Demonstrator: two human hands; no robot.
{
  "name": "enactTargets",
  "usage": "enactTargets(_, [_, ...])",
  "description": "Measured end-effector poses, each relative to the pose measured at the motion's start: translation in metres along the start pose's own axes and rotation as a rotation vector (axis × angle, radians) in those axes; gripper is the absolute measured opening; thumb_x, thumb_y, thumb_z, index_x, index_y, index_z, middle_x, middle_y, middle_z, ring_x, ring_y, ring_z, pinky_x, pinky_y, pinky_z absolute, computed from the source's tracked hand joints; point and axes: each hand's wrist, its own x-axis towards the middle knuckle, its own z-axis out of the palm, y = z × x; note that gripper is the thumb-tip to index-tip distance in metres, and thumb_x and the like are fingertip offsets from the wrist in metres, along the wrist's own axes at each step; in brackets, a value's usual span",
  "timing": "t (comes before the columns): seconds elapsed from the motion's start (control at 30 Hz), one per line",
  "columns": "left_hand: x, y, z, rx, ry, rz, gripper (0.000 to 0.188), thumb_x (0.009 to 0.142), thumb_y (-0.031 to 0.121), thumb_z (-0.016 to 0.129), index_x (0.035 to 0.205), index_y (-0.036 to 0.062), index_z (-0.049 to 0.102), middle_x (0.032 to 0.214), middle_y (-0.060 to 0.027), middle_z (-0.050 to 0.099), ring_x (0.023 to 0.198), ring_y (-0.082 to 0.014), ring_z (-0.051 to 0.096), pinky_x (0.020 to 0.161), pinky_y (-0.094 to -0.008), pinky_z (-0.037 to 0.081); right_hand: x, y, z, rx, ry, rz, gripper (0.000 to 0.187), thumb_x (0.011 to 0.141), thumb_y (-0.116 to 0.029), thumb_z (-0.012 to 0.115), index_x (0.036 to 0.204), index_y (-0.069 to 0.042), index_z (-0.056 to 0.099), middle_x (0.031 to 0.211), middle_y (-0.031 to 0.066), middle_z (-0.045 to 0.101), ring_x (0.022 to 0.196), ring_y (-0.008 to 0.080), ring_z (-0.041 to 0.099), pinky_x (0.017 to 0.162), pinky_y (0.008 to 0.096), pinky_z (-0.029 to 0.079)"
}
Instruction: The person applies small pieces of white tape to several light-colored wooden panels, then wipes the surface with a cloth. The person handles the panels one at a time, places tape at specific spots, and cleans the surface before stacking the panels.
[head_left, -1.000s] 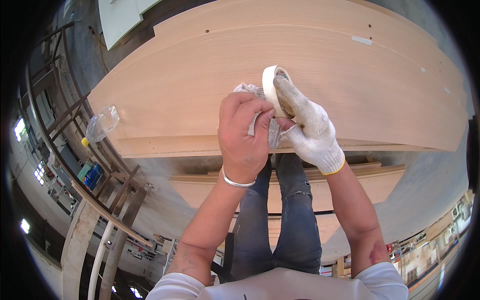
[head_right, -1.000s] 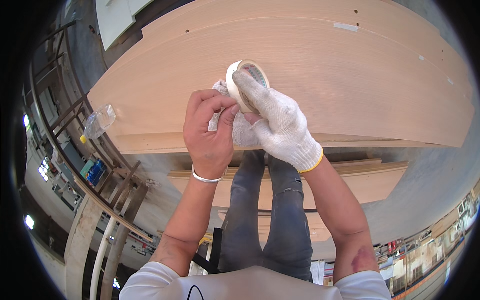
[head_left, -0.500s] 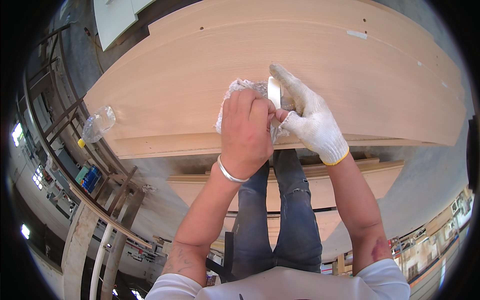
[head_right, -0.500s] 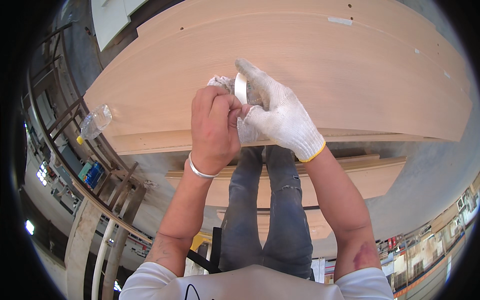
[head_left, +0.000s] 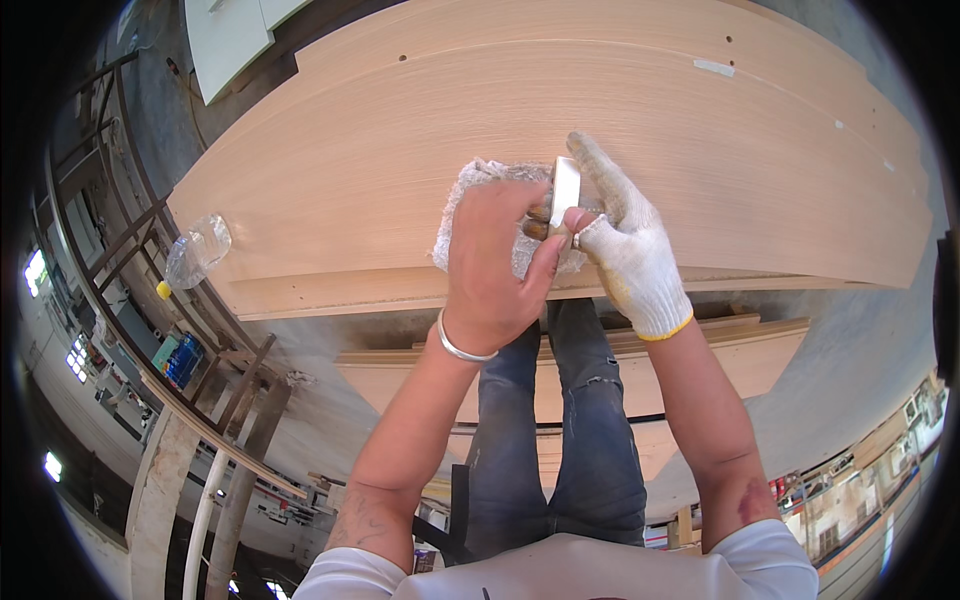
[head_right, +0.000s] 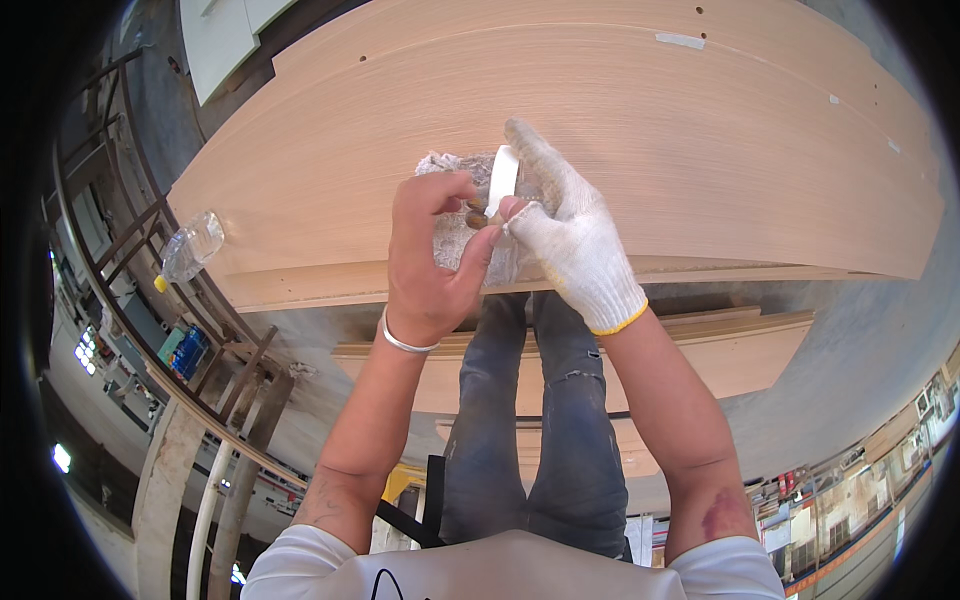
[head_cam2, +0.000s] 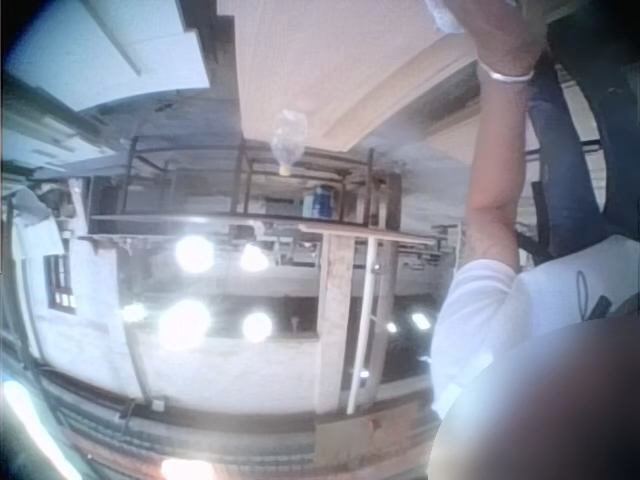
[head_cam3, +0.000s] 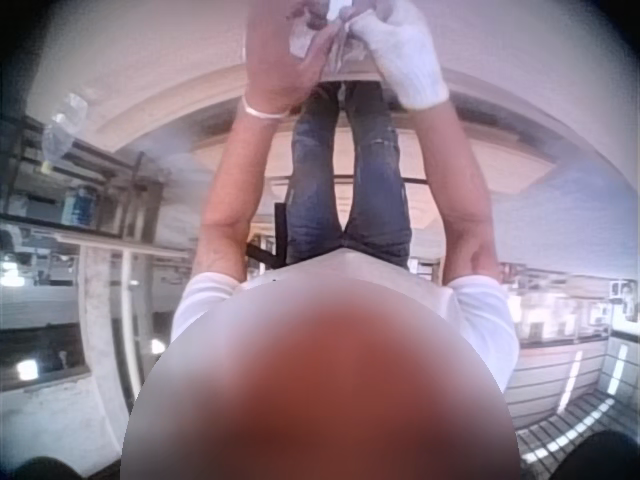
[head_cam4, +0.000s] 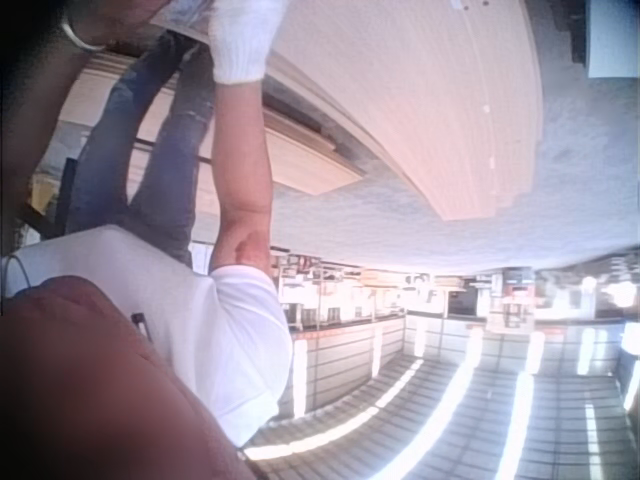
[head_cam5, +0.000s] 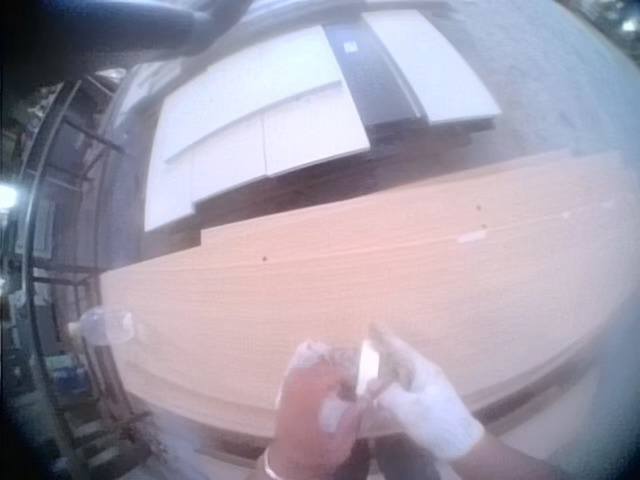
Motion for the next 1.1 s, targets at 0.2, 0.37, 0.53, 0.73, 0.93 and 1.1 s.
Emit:
enactTargets(0.2, [0.014,-0.007,-0.007,0.213,-0.075,0.172,0.026,0.078,0.001,0.084,0.100,0.0074,0.071,0.101,-0.0070,0.065,0.090,-0.0273,0.059,0.079,-0.0398,0.044,0.001,-0.005,0.002,-0.062,-0.009,-0.081,0.071,0.095,0.001,0.064,0.162,0.001,0.039,0.161,0.0178,0.048,0.142,0.0230,0.050,0.117,0.0342,0.041])
enactTargets(0.37, [0.013,-0.009,-0.004,0.280,-0.024,0.224,0.024,0.079,-0.002,0.084,0.097,0.0063,0.070,0.094,-0.0079,0.065,0.086,-0.0266,0.057,0.075,-0.0387,0.045,0.005,-0.011,0.006,-0.154,-0.008,-0.051,0.070,0.096,0.001,0.064,0.161,0.003,0.039,0.160,0.0193,0.049,0.143,0.0236,0.050,0.118,0.0338,0.041])
enactTargets(0.53, [0.012,-0.009,-0.006,0.147,-0.045,0.148,0.023,0.081,-0.002,0.079,0.100,0.0041,0.067,0.102,-0.0101,0.065,0.094,-0.0311,0.059,0.082,-0.0414,0.048,0.006,-0.013,0.009,0.006,0.022,0.068,0.068,0.096,0.002,0.062,0.161,0.003,0.040,0.157,0.0190,0.052,0.140,0.0224,0.052,0.115,0.0327,0.043])
enactTargets(0.73, [0.019,-0.012,-0.013,-0.018,-0.139,-0.002,0.026,0.079,-0.005,0.078,0.099,0.0037,0.064,0.104,-0.0122,0.063,0.099,-0.0336,0.058,0.084,-0.0424,0.048,0.010,-0.013,0.003,0.028,-0.082,0.046,0.069,0.095,0.003,0.061,0.161,0.002,0.042,0.154,0.0164,0.054,0.134,0.0204,0.054,0.112,0.0324,0.045])
enactTargets(0.93, [0.025,-0.015,-0.015,0.012,-0.196,-0.087,0.016,0.084,0.002,0.082,0.092,0.0047,0.068,0.106,-0.0092,0.064,0.101,-0.0291,0.058,0.091,-0.0386,0.048,0.018,-0.014,0.003,-0.077,-0.072,0.062,0.069,0.095,0.002,0.064,0.160,0.000,0.043,0.153,0.0152,0.054,0.133,0.0189,0.054,0.109,0.0322,0.047])
enactTargets(1.1, [0.029,-0.021,-0.009,-0.100,-0.125,-0.220,0.011,0.088,0.001,0.079,0.091,0.0032,0.068,0.104,-0.0077,0.064,0.097,-0.0219,0.058,0.087,-0.0338,0.048,0.026,-0.023,0.007,-0.092,-0.068,0.089,0.066,0.095,0.001,0.065,0.158,0.000,0.046,0.147,0.0152,0.059,0.125,0.0168,0.058,0.104,0.0310,0.050])
